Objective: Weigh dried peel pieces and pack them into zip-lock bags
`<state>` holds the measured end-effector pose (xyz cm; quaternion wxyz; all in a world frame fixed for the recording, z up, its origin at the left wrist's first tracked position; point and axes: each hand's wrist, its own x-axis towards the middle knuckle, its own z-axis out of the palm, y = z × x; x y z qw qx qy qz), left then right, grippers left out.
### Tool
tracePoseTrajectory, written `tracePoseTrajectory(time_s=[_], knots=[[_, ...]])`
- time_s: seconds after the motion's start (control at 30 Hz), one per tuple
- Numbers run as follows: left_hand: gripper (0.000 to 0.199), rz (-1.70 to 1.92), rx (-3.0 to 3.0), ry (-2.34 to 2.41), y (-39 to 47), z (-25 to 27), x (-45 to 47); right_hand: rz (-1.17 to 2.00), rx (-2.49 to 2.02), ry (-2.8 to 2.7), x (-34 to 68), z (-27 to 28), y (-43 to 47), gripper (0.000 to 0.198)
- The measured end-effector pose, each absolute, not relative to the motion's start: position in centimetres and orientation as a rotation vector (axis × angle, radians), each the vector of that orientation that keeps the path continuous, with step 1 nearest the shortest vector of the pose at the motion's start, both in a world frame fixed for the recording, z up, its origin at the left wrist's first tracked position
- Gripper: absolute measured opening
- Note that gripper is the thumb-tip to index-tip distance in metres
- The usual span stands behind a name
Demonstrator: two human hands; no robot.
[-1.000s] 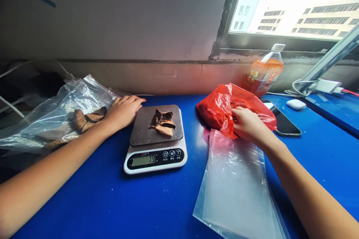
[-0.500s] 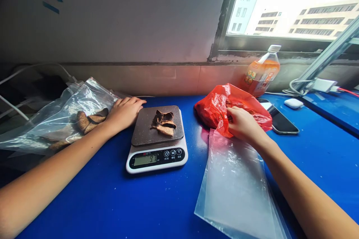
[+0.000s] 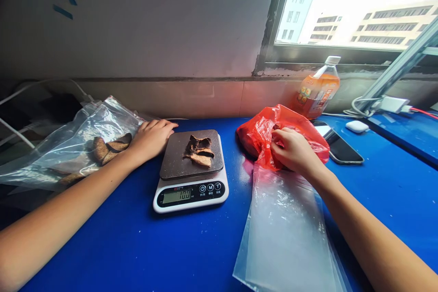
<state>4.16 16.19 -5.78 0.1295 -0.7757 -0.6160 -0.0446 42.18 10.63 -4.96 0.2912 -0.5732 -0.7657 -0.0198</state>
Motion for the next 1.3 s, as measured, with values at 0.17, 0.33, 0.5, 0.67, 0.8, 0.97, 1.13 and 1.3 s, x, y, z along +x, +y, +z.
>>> tracePoseTrajectory(time_s=[0.17, 0.33, 0.5, 0.67, 0.8, 0.97, 1.13, 1.3], knots=[[0.042, -0.156, -2.345, -1.817, 16.8, -5.3, 3.7, -0.335, -1.326, -1.950, 41.7, -1.5, 8.3, 0.014], [0.039, -0.231, -2.418, -1.897, 17.3, -2.1, 2.5, -0.119, -1.410, -2.507, 41.4, -0.4, 4.2, 0.014], [0.039, -0.598, -2.328, -1.845, 13.7, 2.8, 4.2, -0.019, -1.632, -2.757, 40.9, -1.6, 3.8, 0.006], [0.026, -0.896, -2.666, -1.302, 7.5, 2.9, 7.2, 0.014, -1.651, -2.774, 39.9, -1.3, 4.5, 0.009], [0.024, -0.882, -2.876, -0.977, 4.0, 0.0, 7.4, 0.019, -1.685, -2.749, 39.4, -1.4, 5.1, 0.019], [0.027, -0.878, -3.028, -0.812, 2.1, -1.6, 6.9, 0.051, -1.669, -2.688, 38.8, -2.2, 5.6, 0.010], [0.025, -0.944, -2.925, -0.648, 1.7, -1.8, 7.1, 0.082, -1.545, -2.684, 39.1, -2.8, 5.9, 0.014], [0.024, -0.865, -2.922, -0.612, 1.6, -2.1, 7.4, 0.119, -1.423, -2.683, 38.9, -3.2, 6.2, 0.016]])
